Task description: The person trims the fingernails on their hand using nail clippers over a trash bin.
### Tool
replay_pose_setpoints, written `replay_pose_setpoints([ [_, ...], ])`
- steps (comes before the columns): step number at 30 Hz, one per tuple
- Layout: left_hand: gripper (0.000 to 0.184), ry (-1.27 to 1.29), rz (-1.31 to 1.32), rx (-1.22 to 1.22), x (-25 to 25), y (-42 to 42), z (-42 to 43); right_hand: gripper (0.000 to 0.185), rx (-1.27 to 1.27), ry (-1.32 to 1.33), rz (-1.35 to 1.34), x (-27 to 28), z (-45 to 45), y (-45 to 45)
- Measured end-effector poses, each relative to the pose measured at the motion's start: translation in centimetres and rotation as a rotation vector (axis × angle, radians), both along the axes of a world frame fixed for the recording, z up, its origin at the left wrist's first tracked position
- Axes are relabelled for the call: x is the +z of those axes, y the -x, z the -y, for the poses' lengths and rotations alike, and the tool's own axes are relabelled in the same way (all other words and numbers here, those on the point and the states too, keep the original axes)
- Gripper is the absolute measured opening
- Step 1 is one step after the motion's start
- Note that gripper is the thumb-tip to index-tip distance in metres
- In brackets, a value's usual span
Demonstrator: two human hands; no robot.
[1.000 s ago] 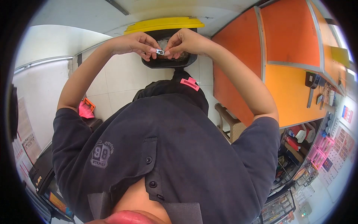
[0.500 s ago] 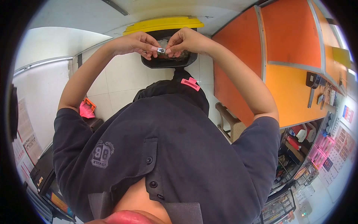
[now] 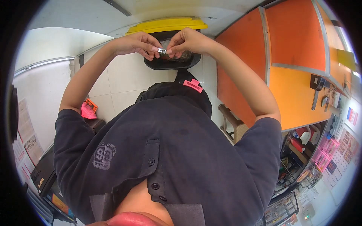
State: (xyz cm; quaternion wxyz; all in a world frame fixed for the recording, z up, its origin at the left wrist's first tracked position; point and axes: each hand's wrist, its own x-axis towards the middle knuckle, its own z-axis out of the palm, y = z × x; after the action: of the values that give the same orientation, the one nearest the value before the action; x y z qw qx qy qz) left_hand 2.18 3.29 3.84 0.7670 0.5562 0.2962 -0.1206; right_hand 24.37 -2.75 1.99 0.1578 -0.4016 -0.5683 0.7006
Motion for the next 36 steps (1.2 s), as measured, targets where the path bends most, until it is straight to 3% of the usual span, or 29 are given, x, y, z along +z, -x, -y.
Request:
replay_pose_setpoints([
  [36,0.027,0.042,0.072,0.069,-0.88,0.69,0.31,0.013,-0.032,0.005,-0.077,0.18,0.40,0.01],
])
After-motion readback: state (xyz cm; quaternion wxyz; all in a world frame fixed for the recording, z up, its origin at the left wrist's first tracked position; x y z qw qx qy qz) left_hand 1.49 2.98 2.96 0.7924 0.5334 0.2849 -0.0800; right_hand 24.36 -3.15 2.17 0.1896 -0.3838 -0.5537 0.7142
